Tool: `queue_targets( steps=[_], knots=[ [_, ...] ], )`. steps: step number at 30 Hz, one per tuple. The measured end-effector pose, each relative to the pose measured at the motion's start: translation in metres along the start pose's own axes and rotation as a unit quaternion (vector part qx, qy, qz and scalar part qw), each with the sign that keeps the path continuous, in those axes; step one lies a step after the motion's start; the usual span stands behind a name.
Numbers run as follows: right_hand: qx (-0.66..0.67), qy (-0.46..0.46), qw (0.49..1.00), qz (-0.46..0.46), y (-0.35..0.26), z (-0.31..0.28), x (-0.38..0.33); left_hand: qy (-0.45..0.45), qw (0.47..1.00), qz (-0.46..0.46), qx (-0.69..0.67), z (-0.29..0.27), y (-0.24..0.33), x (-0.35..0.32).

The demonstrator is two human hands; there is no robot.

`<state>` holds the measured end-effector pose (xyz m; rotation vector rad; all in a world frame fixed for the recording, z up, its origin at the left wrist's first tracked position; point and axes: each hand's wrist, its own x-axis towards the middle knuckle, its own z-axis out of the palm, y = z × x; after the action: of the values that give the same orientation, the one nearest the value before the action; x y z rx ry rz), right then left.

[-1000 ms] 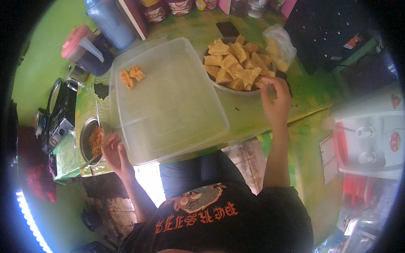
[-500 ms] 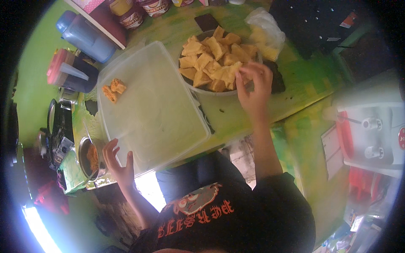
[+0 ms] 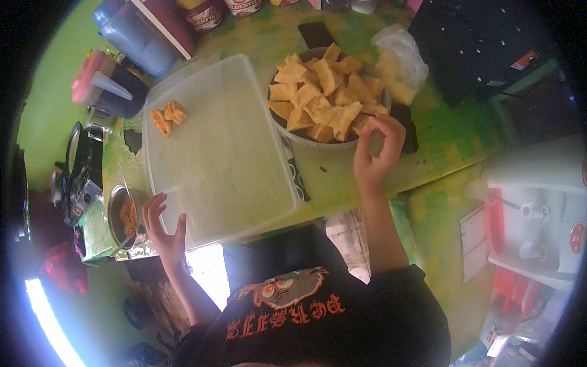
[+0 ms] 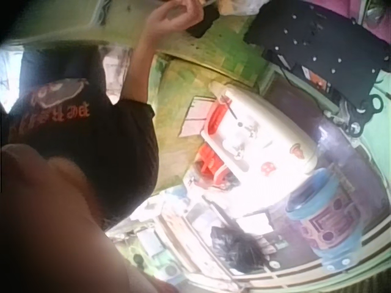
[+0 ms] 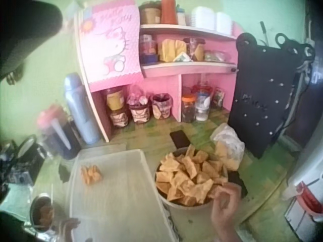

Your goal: The person opens flatbread pieces and fills them with shredded orange food using a fork. They place the filled pieces on a plastic lid and repeat the process with additional flatbread pieces.

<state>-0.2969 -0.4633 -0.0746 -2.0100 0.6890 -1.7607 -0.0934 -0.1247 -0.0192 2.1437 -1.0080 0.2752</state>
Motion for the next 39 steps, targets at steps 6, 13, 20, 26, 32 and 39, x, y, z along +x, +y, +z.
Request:
queue_targets(
  steps=[6, 13, 20, 26, 32, 39],
  knots=[
    [-0.028, 0.033, 0.999, 0.015, -0.004, -0.006, 0.008, -0.013, 1.0, 0.016, -0.011, -0.001, -0.001, 0.002],
    [-0.197, -0.165, 0.966, -0.01, 0.021, -0.01, 0.059, -0.021, 0.999, 0.022, -0.027, -0.001, -0.001, 0.001],
    [-0.253, -0.275, 0.927, 0.032, 0.04, 0.0, 0.07, -0.019, 0.998, 0.033, -0.048, -0.002, -0.004, 0.0],
    [-0.216, -0.284, 0.934, 0.034, 0.042, 0.002, 0.068, -0.021, 0.997, 0.038, -0.057, -0.002, -0.004, 0.0],
    [-0.119, -0.283, 0.946, 0.101, 0.024, 0.001, 0.082, -0.018, 0.997, 0.034, -0.067, -0.003, -0.003, 0.0],
    [-0.136, -0.325, 0.93, -0.102, -0.035, 0.014, 0.082, -0.027, 0.997, 0.036, -0.06, -0.003, -0.003, 0.001]
  ],
)
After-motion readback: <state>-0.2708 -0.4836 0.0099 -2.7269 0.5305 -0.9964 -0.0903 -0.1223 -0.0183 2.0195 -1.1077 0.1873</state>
